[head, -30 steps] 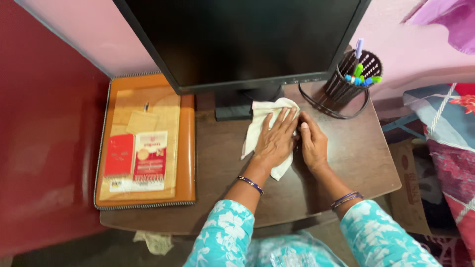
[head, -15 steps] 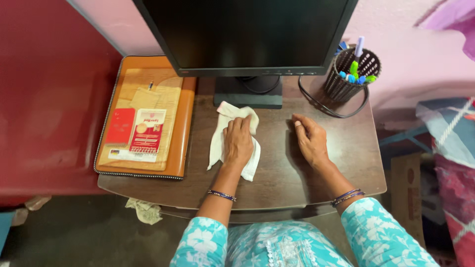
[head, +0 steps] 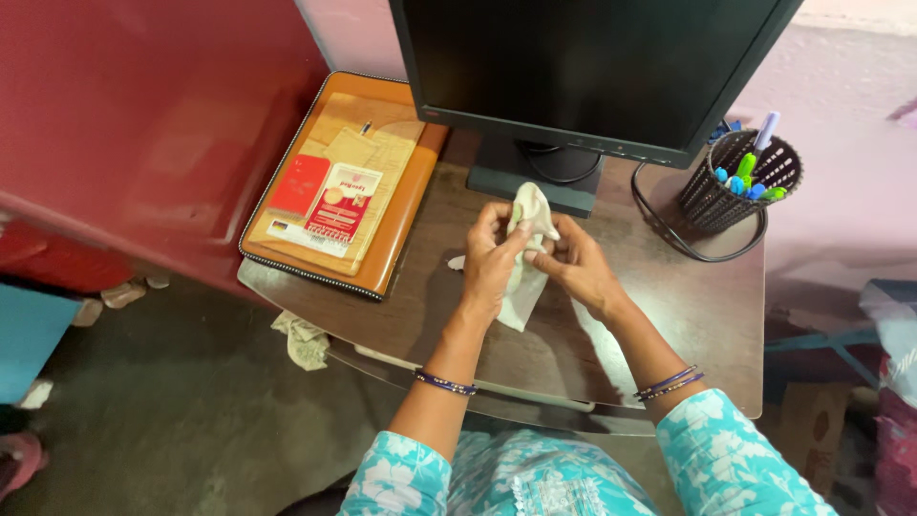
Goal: The person wipes a small red notebook and a larger brown folder with a white cloth, then cleans the monitor screen and the desk surface. The person places the cleaned items on the folder and continues wiping the desk and monitor stand.
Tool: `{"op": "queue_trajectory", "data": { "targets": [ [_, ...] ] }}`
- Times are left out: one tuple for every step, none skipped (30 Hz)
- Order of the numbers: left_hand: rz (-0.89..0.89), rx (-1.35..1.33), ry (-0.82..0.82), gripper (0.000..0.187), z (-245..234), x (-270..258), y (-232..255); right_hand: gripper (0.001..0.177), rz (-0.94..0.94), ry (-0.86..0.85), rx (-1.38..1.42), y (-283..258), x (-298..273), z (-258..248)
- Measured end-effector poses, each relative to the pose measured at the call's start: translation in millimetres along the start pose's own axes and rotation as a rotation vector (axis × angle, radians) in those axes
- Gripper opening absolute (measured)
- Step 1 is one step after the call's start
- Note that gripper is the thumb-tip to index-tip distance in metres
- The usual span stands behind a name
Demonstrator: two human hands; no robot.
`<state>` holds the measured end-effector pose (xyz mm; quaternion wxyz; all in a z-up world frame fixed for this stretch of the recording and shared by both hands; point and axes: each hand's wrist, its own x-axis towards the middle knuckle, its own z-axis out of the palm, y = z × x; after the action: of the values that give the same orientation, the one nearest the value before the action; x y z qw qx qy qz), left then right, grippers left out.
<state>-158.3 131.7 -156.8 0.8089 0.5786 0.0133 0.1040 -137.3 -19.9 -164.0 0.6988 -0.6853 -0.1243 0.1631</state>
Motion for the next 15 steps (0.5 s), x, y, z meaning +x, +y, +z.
{"op": "queue_trajectory", "data": {
  "targets": [
    [0.145, 0.099, 0.007, 0.015, -1.2, -4.2, 5.3, 0.047, -0.015, -0.002, -0.030, -4.5, -0.8, -1.1],
    [0.289, 0.198, 0.015, 0.014, -5.5, -8.4, 11.4, 0.045, -0.031, -0.004, -0.060, -10.0, -2.1, -3.7],
    [0.430, 0.300, 0.022, 0.015, -10.3, -13.0, 17.1, 0.042, -0.045, -0.005, -0.089, -15.2, -2.5, -3.9],
    [0.330, 0.209, -0.011, 0.016, -14.3, -16.8, 21.8, 0.034, -0.046, -0.036, -0.118, -21.5, -3.3, -6.0],
    [0.227, 0.117, -0.043, 0.019, -18.5, -21.5, 25.6, 0.027, -0.044, -0.068, -0.147, -28.9, -6.6, -10.9],
    [0.125, 0.024, -0.073, 0.022, -22.3, -25.9, 28.6, 0.021, -0.043, -0.099, -0.176, -35.5, -8.2, -12.7],
    [0.094, 0.015, -0.104, 0.023, -25.1, -28.1, 30.8, 0.019, -0.015, -0.099, -0.193, -41.9, -8.5, -13.7],
    [0.063, 0.006, -0.135, 0.024, -27.4, -29.4, 32.8, 0.018, 0.012, -0.099, -0.211, -49.5, -9.3, -17.4],
    [0.032, -0.005, -0.170, 0.025, -28.9, -31.5, 34.7, 0.016, 0.040, -0.093, -0.231, -56.5, -13.2, -21.2],
    [0.040, -0.018, -0.193, 0.027, -31.4, -33.7, 37.6, 0.016, 0.009, -0.094, -0.228, -62.0, -18.6, -23.5],
    [0.052, -0.029, -0.220, 0.030, -35.1, -32.6, 42.3, 0.015, -0.025, -0.091, -0.223, -67.9, -22.3, -26.0],
    [0.063, -0.039, -0.248, 0.033, -39.2, -30.7, 48.1, 0.016, -0.060, -0.089, -0.219, -73.0, -24.8, -27.5],
    [0.029, 0.005, -0.269, 0.039, -43.3, -28.6, 54.6, 0.017, -0.064, -0.057, -0.254, -77.4, -27.8, -28.9],
    [-0.005, 0.050, -0.289, 0.045, -47.9, -25.2, 62.0, 0.019, -0.067, -0.025, -0.289, -81.8, -30.5, -30.8],
    [-0.040, 0.096, -0.310, 0.053, -52.9, -22.3, 69.7, 0.021, -0.068, 0.007, -0.323, -85.1, -33.5, -31.9]
  ]
}}
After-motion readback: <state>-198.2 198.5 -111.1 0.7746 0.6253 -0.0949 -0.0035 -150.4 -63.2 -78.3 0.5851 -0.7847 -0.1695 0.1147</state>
